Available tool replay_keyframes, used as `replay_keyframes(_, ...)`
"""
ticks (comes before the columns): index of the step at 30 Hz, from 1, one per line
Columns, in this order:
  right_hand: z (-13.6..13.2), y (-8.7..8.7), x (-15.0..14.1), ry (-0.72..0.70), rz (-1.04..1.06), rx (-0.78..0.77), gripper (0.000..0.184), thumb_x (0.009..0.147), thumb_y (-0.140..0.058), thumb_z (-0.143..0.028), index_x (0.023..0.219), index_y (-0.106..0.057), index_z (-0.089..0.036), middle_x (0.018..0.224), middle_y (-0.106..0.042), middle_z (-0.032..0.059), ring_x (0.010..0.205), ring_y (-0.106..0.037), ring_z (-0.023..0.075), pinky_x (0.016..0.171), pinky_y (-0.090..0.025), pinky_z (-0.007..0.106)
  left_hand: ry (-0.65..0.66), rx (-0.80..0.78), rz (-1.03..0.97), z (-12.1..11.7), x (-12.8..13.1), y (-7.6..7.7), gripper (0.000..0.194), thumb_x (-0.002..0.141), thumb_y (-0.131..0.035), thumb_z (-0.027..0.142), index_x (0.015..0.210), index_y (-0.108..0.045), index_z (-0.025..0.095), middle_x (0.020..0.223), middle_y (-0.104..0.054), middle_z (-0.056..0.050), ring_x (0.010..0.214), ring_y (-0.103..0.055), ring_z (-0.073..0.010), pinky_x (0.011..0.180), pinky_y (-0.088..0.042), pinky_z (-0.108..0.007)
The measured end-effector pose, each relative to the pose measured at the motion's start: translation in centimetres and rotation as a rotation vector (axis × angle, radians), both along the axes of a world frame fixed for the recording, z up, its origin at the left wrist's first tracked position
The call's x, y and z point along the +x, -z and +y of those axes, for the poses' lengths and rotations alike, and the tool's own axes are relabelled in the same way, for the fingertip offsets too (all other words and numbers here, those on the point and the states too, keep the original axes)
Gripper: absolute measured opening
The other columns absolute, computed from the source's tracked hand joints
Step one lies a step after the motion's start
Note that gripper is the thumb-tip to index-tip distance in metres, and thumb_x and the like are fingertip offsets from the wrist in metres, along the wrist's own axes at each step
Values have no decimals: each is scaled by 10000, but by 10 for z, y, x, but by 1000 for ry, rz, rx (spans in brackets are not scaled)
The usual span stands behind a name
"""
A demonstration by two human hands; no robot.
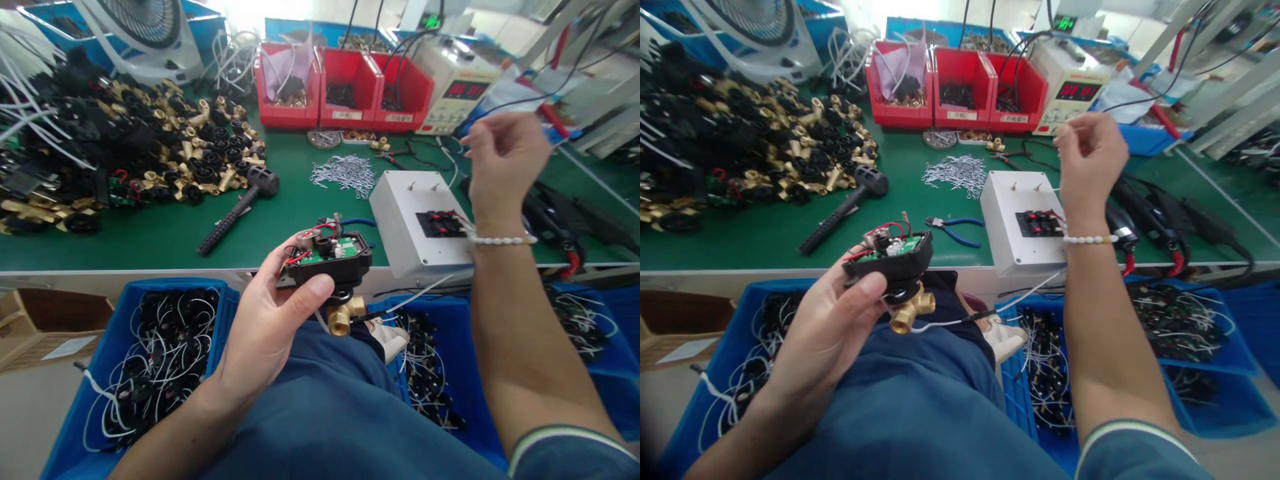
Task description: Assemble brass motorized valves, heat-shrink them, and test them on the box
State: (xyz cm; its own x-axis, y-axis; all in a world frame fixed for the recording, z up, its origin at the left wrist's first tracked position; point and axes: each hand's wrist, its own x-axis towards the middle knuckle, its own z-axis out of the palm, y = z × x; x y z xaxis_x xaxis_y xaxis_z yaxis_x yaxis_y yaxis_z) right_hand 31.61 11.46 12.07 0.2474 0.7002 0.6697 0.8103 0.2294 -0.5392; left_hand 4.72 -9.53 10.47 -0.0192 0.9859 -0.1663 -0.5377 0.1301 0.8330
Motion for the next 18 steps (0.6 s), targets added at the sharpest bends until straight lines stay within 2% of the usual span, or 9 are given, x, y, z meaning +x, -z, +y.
replay_keyframes(2,-24,-8,-11,-122,78,246,133,999,-645,-225,984,-723,-118,860,-705,70,752,-683,136,696,-521,267,-5,1,54,0,0,0,557,801,-860,345,1291,-650,186,1299,-741,-103,1237,-690,-297,1104,-550,-436)
replay_keyframes(4,-65,-12,-33,-467,202,324,275,967,-691,-413,1036,-755,-155,956,-710,68,861,-716,178,776,-569,322,-39,5,71,0,0,-1,518,823,-840,385,1265,-659,184,1281,-747,-102,1221,-697,-295,1086,-560,-425)
replay_keyframes(5,-89,-12,-47,-601,312,213,274,953,-713,-429,1106,-762,-207,1063,-718,61,994,-719,195,912,-579,355,-54,4,66,0,1,-2,501,841,-820,411,1256,-659,181,1278,-746,-107,1213,-701,-296,1063,-573,-418)
replay_keyframes(6,-113,-11,-61,-725,379,-24,243,971,-702,-391,1184,-746,-282,1199,-705,31,1139,-689,194,1046,-549,374,-58,2,59,0,1,-2,490,860,-798,438,1251,-659,177,1273,-747,-116,1205,-705,-301,1034,-589,-412)
replay_keyframes(8,-153,-6,-85,-938,454,-401,336,934,-757,-341,1263,-708,-385,1335,-669,-37,1297,-625,192,1152,-505,362,-38,-7,49,-1,1,-4,502,883,-762,494,1249,-663,165,1248,-754,-138,1188,-714,-316,975,-615,-404)
replay_keyframes(9,-168,-2,-94,-992,527,-523,408,919,-772,-341,1311,-677,-394,1338,-672,-34,1290,-636,208,1128,-534,382,-21,-9,52,-1,1,-4,522,884,-754,524,1250,-669,161,1231,-759,-145,1181,-717,-323,954,-622,-402)
replay_keyframes(11,-184,5,-105,-1026,679,-632,480,906,-785,-340,1358,-633,-395,1322,-685,-27,1234,-673,220,1057,-590,388,17,-5,68,-2,0,-3,569,868,-753,573,1250,-688,157,1208,-766,-151,1165,-722,-334,922,-629,-394)
replay_keyframes(14,-187,12,-109,-997,849,-609,455,890,-800,-332,1313,-635,-372,1272,-706,-20,1140,-712,212,978,-632,368,70,15,108,-2,-3,1,590,873,-737,590,1278,-698,163,1218,-764,-146,1146,-726,-330,872,-638,-364)
replay_keyframes(18,-183,18,-110,-969,943,-591,455,831,-853,-363,1232,-638,-339,1190,-718,-6,1102,-720,221,971,-639,381,78,34,159,-3,-4,6,576,914,-704,557,1345,-667,176,1225,-761,-136,1122,-732,-309,827,-643,-330)
